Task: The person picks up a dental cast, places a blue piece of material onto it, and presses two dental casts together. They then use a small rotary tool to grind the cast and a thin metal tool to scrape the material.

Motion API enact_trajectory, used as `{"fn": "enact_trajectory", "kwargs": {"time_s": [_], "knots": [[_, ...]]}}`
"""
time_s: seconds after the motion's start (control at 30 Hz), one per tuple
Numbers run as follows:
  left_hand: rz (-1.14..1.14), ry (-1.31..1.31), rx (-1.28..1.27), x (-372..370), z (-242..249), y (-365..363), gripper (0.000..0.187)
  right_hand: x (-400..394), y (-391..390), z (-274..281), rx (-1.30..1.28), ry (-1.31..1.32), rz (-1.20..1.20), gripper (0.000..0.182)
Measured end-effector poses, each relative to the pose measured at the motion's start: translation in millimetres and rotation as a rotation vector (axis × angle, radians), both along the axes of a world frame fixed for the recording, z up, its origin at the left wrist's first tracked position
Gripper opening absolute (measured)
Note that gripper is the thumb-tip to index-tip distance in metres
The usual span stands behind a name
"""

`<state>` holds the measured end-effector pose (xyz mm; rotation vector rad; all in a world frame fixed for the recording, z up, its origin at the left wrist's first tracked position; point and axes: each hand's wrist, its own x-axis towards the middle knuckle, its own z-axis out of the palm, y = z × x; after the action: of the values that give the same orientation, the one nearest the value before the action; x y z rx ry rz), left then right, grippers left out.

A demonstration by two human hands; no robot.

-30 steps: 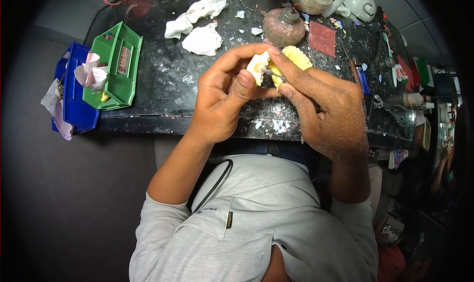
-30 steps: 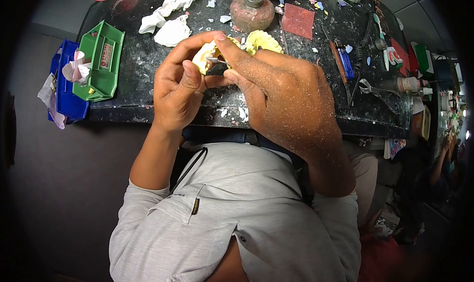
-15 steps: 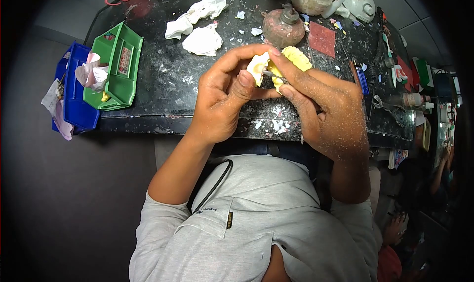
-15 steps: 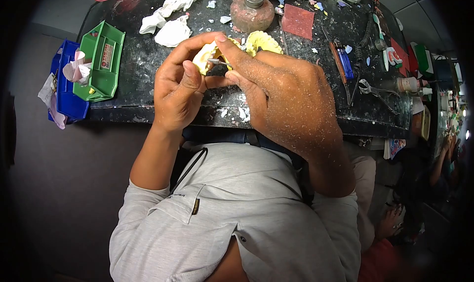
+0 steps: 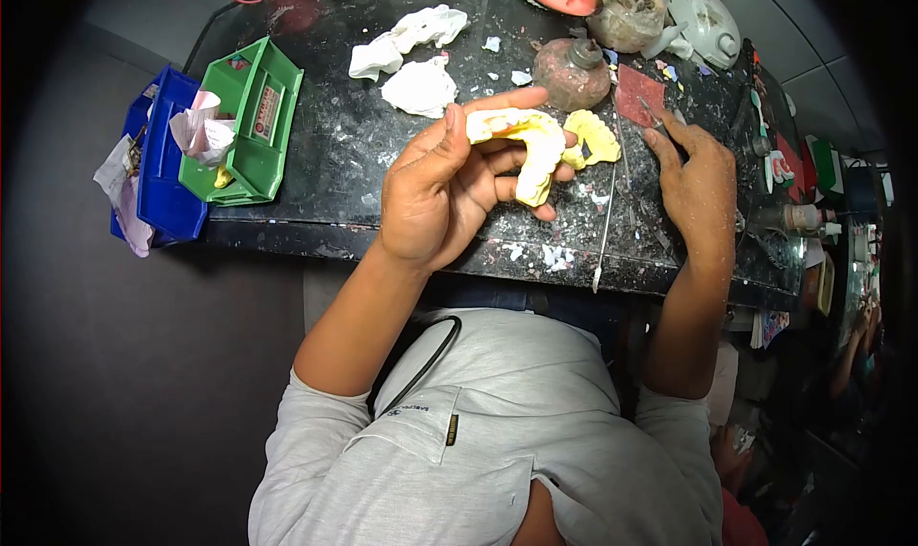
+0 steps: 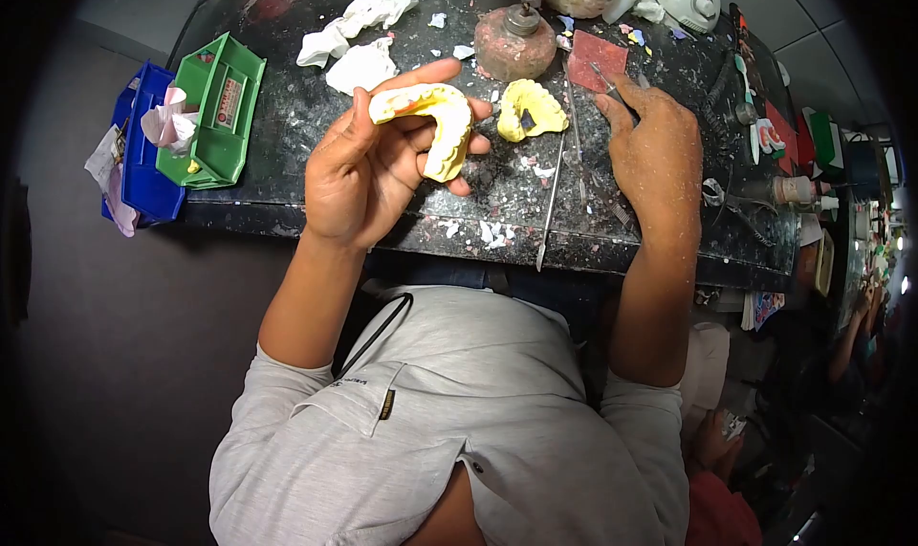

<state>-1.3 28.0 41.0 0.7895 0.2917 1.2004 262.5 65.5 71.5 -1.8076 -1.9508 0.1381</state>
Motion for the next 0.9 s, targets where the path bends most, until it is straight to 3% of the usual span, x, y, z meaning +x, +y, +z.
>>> {"fn": "enact_trajectory", "kwargs": {"time_s": [0.27, 0.47, 0.53, 0.8, 0.9], "knots": [[0.006, 0.024, 0.016, -1, 0, 0, 0.072, -1, -2, -4, -0.010, -0.238, -0.061, 0.034], [0.045, 0.035, 0.009, -1, 0, -1, 0.073, -1, -12, 5, 0.149, -0.178, -0.034, 0.027], [0.063, 0.070, 0.020, -2, 0, 0, 0.074, -4, -28, 21, 0.004, 0.150, 0.006, 0.021], [0.205, 0.168, 0.080, 1, -1, -4, 0.071, 17, -79, 10, -0.227, 0.048, 0.003, 0.014], [0.318, 0.190, 0.228, 6, -7, -5, 0.054, 23, -82, 1, -0.156, 0.012, 0.027, 0.013]]}}
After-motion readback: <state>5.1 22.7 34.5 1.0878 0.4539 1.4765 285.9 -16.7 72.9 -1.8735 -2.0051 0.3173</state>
